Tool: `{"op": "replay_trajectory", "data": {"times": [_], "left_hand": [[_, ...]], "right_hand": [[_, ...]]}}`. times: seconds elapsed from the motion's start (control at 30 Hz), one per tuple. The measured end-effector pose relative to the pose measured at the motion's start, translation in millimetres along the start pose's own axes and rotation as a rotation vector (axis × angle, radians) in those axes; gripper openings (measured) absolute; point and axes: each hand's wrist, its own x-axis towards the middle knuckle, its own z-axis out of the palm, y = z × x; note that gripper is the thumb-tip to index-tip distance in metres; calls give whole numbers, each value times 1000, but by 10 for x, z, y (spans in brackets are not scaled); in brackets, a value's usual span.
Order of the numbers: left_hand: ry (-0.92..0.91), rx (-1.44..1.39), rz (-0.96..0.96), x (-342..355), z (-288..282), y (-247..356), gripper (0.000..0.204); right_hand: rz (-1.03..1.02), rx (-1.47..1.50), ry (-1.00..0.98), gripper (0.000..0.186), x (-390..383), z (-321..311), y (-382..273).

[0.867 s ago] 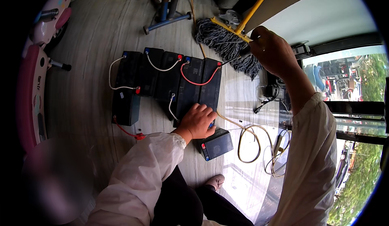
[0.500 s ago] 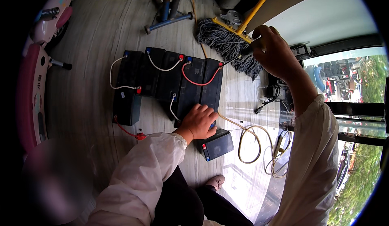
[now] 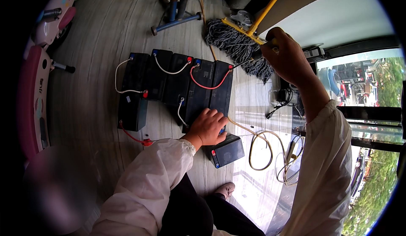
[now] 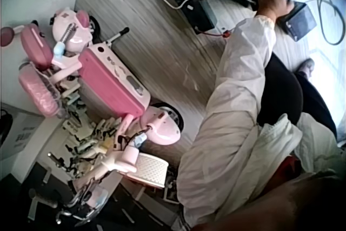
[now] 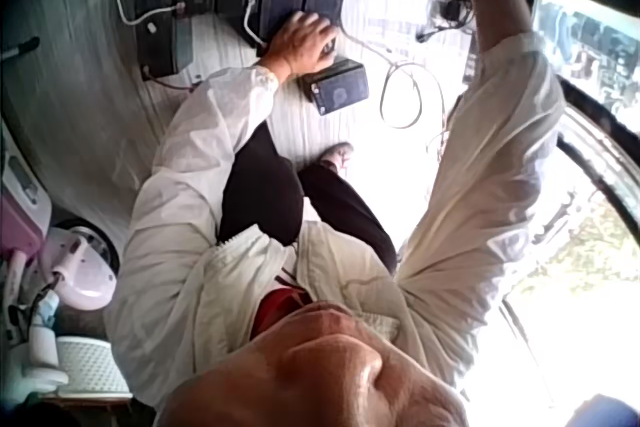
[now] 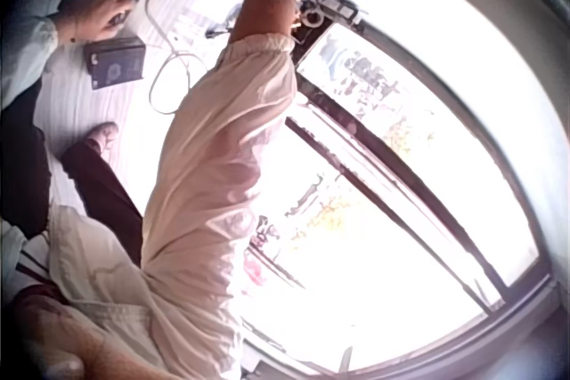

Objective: The person uses a screwdriver to tighten terminals on a series of connected batteries. They also use a multimeter to measure voltage across the battery terminals.

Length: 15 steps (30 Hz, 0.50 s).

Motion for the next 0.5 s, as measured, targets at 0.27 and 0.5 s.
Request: {"op": "replay_trajectory", "data": {"times": [0.27, 0.5], "left_hand": [[-25, 2, -3, 15, -9, 7, 31], [-10, 8, -2, -19, -5, -21, 32]], "right_hand": [[-82, -14, 35, 33, 37, 33, 33], [191, -165, -117, 40, 103, -47, -133]]}}
